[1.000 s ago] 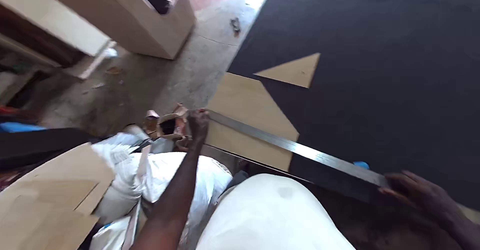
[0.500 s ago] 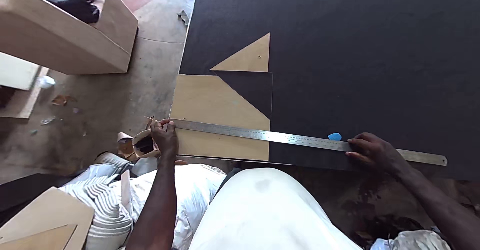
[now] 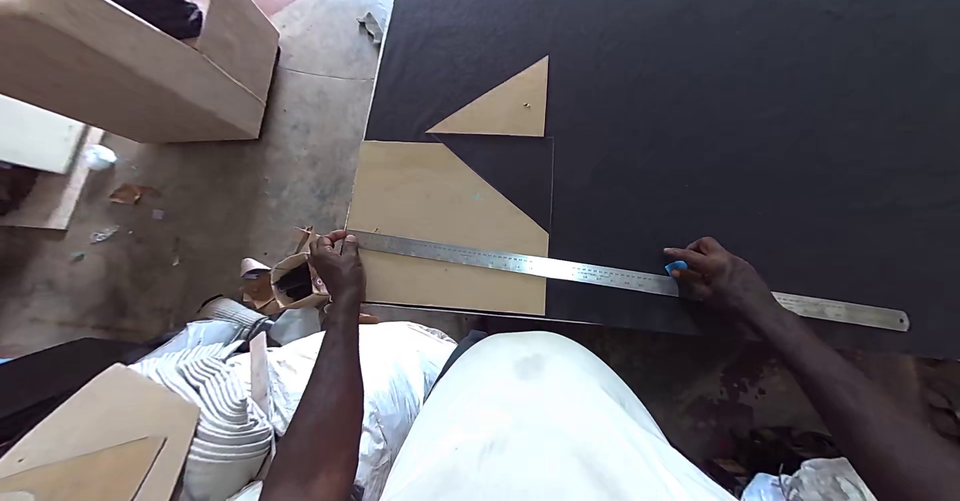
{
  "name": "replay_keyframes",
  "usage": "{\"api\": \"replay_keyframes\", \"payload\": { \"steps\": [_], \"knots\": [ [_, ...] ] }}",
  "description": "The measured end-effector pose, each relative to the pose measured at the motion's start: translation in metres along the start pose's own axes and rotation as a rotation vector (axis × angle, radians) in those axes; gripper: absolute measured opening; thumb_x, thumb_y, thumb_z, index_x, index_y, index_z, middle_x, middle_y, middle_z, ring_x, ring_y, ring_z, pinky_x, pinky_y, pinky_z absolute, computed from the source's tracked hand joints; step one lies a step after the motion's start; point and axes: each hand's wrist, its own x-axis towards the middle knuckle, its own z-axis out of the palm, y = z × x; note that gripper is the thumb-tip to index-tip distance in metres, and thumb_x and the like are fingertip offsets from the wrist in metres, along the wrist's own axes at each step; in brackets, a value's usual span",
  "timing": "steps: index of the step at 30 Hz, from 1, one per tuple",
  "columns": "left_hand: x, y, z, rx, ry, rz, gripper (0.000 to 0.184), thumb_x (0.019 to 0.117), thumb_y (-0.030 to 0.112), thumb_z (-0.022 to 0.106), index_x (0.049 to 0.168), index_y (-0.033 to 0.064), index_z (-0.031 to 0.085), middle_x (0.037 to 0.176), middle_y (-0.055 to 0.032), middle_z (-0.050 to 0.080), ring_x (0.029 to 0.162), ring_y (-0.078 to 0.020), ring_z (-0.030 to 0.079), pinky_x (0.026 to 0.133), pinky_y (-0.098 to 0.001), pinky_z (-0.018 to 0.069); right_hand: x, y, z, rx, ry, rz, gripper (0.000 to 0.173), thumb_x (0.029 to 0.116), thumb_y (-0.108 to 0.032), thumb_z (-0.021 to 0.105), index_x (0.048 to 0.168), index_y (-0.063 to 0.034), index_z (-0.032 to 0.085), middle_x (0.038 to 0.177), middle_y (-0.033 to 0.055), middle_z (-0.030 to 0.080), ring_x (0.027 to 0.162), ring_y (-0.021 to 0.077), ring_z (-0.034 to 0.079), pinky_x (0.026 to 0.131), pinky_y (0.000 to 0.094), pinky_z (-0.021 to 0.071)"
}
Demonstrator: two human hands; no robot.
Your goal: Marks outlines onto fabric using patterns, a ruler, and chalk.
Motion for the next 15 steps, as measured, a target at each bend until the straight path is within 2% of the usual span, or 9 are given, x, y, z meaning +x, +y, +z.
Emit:
{"api": "replay_keyframes", "payload": {
  "steps": [2,6,10,13,15],
  "knots": [
    [0.0,-0.001,0.001,0.009,0.005,0.009,0.032,0.0996,0.027,0.063,0.123,0.0042,0.067,0.129,-0.0205,0.061,0.126,-0.0334,0.055,0.111,-0.0502,0.0399,0.002,0.003,-0.003,-0.016,-0.052,-0.035,0.039,0.096,-0.021,0.071,0.135,-0.0263,0.069,0.117,0.0145,0.062,0.09,0.0299,0.068,0.069,0.0531,0.0586],
    [-0.002,0.0,0.0,0.019,-0.005,0.013,0.034,0.1014,0.028,0.061,0.125,0.0037,0.066,0.132,-0.0221,0.059,0.127,-0.0353,0.053,0.112,-0.0516,0.0388,0.003,0.002,-0.012,-0.016,-0.114,-0.061,0.042,0.0924,-0.01,0.074,0.133,-0.0224,0.069,0.12,0.0157,0.062,0.094,0.0312,0.068,0.072,0.0533,0.0599],
    [-0.002,0.002,0.0,0.034,0.007,-0.003,0.033,0.1018,0.029,0.06,0.124,0.0045,0.066,0.132,-0.0211,0.059,0.128,-0.0353,0.053,0.113,-0.0513,0.0385,0.006,0.006,-0.016,-0.013,-0.153,-0.017,0.035,0.0908,-0.007,0.075,0.124,-0.0178,0.072,0.117,0.0153,0.063,0.09,0.0314,0.069,0.072,0.0551,0.0599],
    [-0.003,0.002,0.001,0.042,0.02,0.012,0.033,0.1017,0.028,0.06,0.123,0.004,0.066,0.131,-0.0207,0.06,0.127,-0.034,0.054,0.112,-0.0492,0.0398,0.01,0.018,-0.016,0.054,-0.164,-0.013,0.03,0.0886,-0.008,0.078,0.117,-0.0155,0.073,0.11,0.0114,0.064,0.088,0.0276,0.068,0.075,0.0528,0.0591],
    [-0.003,0.002,0.002,0.031,0.025,0.014,0.033,0.1021,0.027,0.059,0.124,0.0034,0.066,0.131,-0.0211,0.06,0.127,-0.0343,0.054,0.112,-0.0487,0.0397,0.012,0.024,-0.017,0.206,-0.148,0.016,0.023,0.0864,-0.004,0.079,0.108,-0.0096,0.072,0.101,0.0101,0.065,0.084,0.0242,0.066,0.075,0.0492,0.0576]
  ]
}}
